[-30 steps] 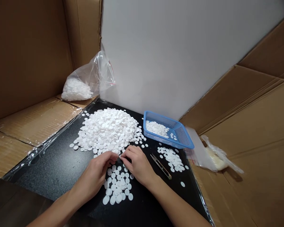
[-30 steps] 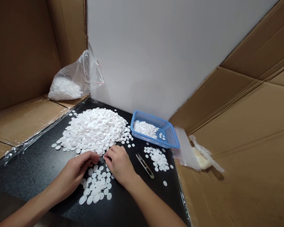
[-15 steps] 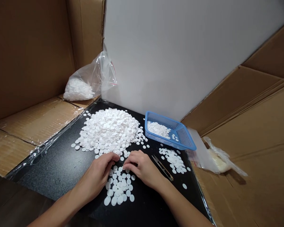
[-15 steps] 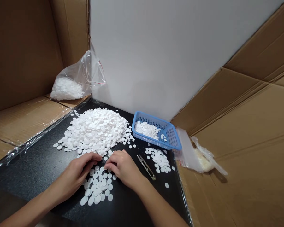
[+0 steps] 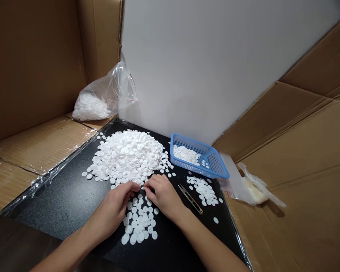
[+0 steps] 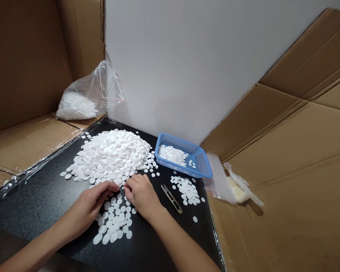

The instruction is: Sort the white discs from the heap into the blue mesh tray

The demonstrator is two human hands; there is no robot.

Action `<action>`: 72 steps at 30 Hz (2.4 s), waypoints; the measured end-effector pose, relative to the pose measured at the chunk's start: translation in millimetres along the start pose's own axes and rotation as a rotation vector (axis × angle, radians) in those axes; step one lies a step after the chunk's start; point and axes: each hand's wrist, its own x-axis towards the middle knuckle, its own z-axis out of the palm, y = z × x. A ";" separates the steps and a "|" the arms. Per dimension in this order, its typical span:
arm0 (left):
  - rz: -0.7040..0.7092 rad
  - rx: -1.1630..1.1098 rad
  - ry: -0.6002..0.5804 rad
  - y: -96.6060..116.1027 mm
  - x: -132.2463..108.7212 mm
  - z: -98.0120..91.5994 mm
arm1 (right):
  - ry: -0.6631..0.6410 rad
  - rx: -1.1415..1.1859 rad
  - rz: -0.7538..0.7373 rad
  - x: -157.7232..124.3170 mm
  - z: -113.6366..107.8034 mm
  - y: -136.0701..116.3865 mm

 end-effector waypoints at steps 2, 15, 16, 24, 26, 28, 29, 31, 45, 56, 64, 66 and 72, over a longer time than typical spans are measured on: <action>-0.012 -0.004 -0.006 -0.4 -0.3 0.1 | -0.012 0.024 -0.015 -1.8 -1.3 2.1; -0.037 -0.005 -0.028 -4.3 -1.1 1.4 | -0.173 0.514 0.364 -2.4 -17.0 -9.8; -0.034 0.002 -0.042 -4.2 -1.5 1.5 | -0.175 0.517 0.385 -2.9 -18.6 -8.4; -0.012 -0.003 -0.090 -0.7 -3.3 0.4 | 0.030 0.333 0.347 -3.6 -10.4 14.9; -0.008 -0.004 -0.079 -0.3 -3.3 0.2 | 0.048 0.330 0.323 -4.1 -7.4 16.0; -0.011 -0.001 -0.052 -0.4 -3.1 0.2 | 0.055 0.323 0.308 -4.1 -5.1 14.8; -0.014 0.002 -0.034 -0.5 -3.0 0.3 | 0.055 0.315 0.302 -3.8 -4.1 13.7; -0.022 0.005 -0.008 -0.7 -2.7 0.4 | 0.055 0.289 0.286 -2.6 -2.4 11.1; 0.054 0.052 -0.078 4.3 -4.7 0.2 | 0.134 0.250 0.121 -4.5 -1.2 10.3; 0.045 0.041 -0.003 0.4 -4.5 0.8 | -0.063 0.301 0.112 -9.1 -22.1 7.3; -0.039 0.218 -0.046 2.8 -2.6 6.6 | -0.159 0.373 0.293 -8.4 -25.1 3.7; -0.024 0.246 -0.059 2.7 -2.1 7.8 | -0.183 0.418 0.310 -9.2 -26.6 -1.3; -0.033 0.182 -0.085 3.4 -0.7 4.2 | -0.192 0.525 0.275 -10.5 -22.0 -9.7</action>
